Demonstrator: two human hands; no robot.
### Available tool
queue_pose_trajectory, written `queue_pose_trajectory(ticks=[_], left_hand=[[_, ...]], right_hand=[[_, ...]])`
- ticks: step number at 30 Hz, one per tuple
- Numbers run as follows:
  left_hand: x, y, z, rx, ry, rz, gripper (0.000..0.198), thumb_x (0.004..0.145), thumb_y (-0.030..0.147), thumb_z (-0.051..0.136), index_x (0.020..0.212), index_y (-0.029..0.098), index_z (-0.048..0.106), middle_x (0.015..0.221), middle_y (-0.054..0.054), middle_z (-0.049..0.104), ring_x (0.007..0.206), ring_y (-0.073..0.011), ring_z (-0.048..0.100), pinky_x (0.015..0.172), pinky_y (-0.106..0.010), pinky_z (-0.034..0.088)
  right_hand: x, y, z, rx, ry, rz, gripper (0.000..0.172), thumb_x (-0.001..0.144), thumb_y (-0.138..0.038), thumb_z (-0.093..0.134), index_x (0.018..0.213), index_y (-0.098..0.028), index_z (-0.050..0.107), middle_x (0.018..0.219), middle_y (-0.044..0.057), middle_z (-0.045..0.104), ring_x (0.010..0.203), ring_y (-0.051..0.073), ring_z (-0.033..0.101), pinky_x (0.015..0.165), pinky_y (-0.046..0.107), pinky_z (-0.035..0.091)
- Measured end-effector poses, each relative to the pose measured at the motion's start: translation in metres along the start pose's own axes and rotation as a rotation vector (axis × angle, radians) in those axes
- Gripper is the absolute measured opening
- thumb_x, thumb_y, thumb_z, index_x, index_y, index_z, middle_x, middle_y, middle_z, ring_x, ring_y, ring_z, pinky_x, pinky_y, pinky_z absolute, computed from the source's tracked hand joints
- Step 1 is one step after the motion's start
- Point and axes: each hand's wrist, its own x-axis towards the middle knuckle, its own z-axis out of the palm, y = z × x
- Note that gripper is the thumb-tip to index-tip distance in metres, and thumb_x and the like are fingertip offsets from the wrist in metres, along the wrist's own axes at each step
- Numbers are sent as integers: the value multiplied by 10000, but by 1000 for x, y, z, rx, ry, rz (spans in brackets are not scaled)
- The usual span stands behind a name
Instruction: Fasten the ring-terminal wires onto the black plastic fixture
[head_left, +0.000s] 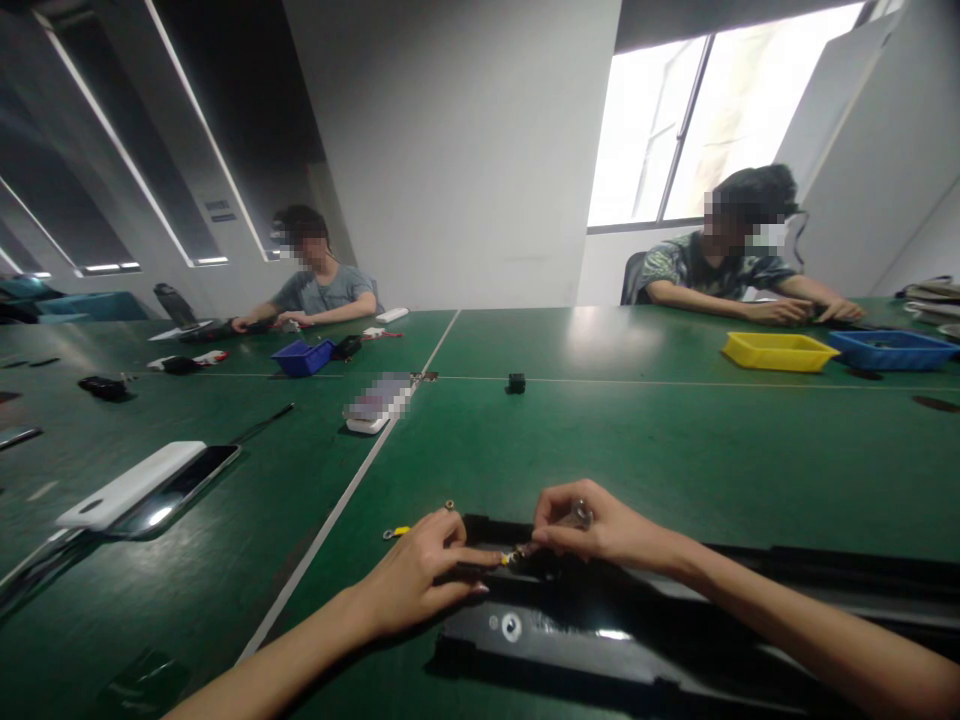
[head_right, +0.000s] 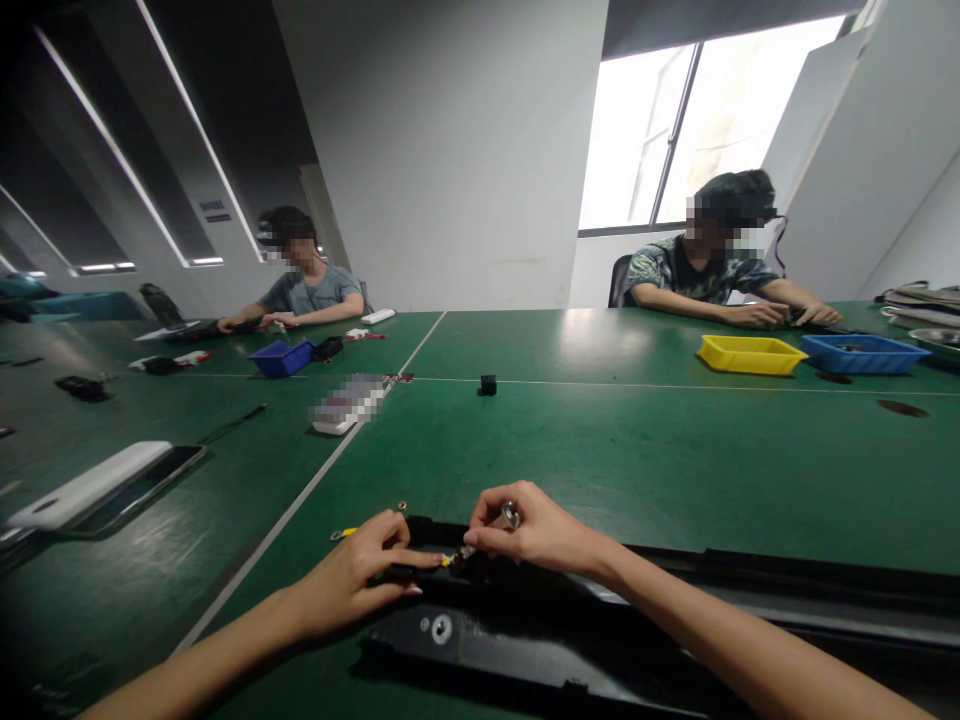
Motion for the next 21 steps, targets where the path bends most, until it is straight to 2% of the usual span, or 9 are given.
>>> queue_pose_trajectory(ticks=[10,21], left_hand=[[0,1,0,-7,3,3,308,897,332,528,1203,310,556,884,-33,455,823,-172,450,747,-286,411],[0,1,0,5,11,10,322,894,340,534,1215,322,544,879,-28,453,819,-169,451,749,-282,407]], right_hand=[[0,0,-1,-19,16,-20,321,754,-461,619,732,-140,627,604,7,564,517,92,464,450,193,362],[-1,1,0,39,-1,-18,301,773,-443,597,770,-142,597,568,-23,507,485,74,407,423,179,325]])
